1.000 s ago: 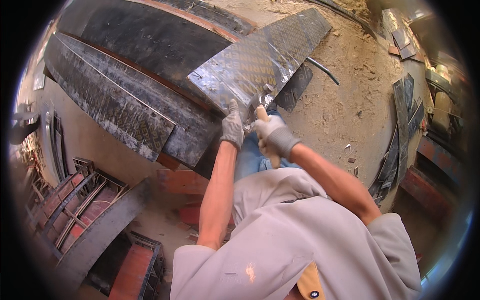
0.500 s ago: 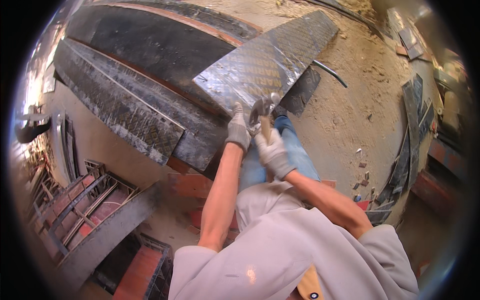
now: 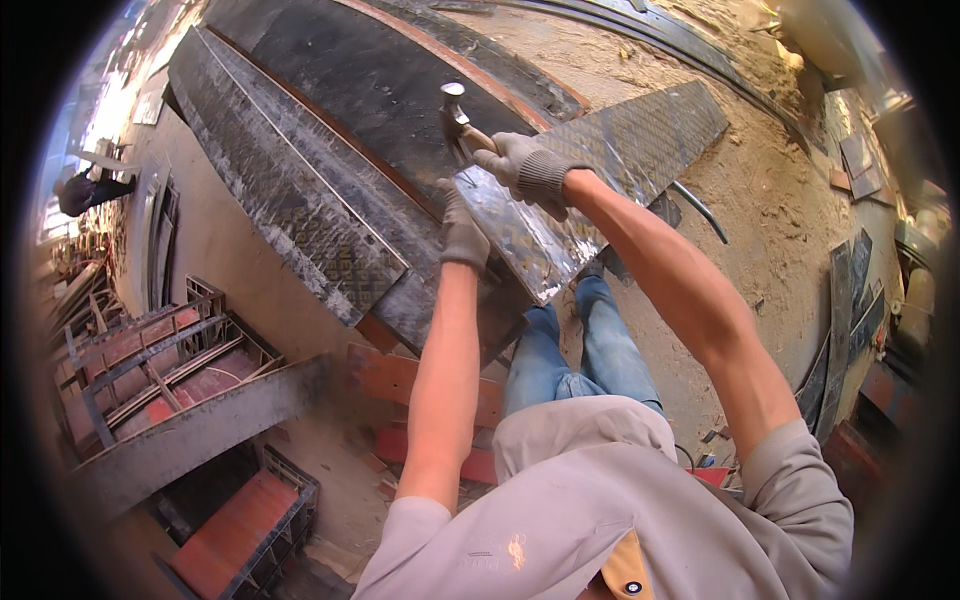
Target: The person uses a hammer to chip away and peel off a dark, patterned material from large metal sheets. They lift and reposition the sheets to access different areas and discard the removed pieces.
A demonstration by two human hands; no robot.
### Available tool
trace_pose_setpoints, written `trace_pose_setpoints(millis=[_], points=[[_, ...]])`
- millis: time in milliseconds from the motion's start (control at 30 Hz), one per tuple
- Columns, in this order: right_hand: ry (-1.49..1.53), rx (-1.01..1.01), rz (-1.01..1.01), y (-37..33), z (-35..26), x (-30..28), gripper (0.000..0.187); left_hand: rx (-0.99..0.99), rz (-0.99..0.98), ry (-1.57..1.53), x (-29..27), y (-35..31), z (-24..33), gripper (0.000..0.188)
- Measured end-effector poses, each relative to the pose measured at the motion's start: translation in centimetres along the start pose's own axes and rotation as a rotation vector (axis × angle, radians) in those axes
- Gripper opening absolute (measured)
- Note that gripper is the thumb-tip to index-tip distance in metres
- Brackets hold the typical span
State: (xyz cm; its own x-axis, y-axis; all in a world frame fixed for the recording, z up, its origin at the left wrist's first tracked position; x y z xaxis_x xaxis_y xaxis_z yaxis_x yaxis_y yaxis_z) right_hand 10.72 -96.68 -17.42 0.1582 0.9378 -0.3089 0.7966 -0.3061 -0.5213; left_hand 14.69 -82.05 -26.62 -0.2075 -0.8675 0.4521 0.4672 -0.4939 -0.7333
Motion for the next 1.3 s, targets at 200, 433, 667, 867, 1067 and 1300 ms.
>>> trace_pose_setpoints(millis=[200, 433, 667, 867, 1067, 1300], points=[[-0.226, 0.029, -0.207, 0.8, 1.7, 0.5, 0.038, -0.037, 0.395, 0.06, -1.4, 1.4, -0.8, 0.078], [-0.263, -0.06, 0.347, -2.1, 11.0, 4.8, 0.039, 0.199, 0.384, 0.228, -3.5, 4.8, -2.3, 0.077], [-0.417, -0.047, 0.513, -1.5, 11.4, 2.6, 0.027, 0.071, 0.478, 0.286, -3.2, 5.4, -3.7, 0.083], [-0.192, -0.158, 0.412, -2.8, 3.3, -3.6, 0.024, 0.026, 0.36, 0.106, -1.6, 3.7, -3.6, 0.09], [0.369, 0.22, -0.093, -3.8, 3.1, -4.8, 0.052, 0.059, 0.167, -0.11, -0.6, 3.7, -3.7, 0.091], [0.369, 0.269, -0.074, -4.2, 4.0, -4.0, 0.062, 0.109, 0.113, -0.108, -1.0, 3.2, -3.8, 0.093]])
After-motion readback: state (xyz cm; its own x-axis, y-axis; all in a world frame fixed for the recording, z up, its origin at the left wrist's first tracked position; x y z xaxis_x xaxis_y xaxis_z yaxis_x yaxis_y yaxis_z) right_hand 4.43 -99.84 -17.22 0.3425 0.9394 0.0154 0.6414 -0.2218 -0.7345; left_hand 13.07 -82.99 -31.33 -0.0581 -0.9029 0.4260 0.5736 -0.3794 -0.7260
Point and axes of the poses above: each hand's wrist, its own y-axis towards the middle knuckle, its own x-axis out of the palm, z = x × y, the point moved 4 cm from there along y, towards the middle knuckle, and after that the axes turned 2 degrees about z, right-handed, at the moved point
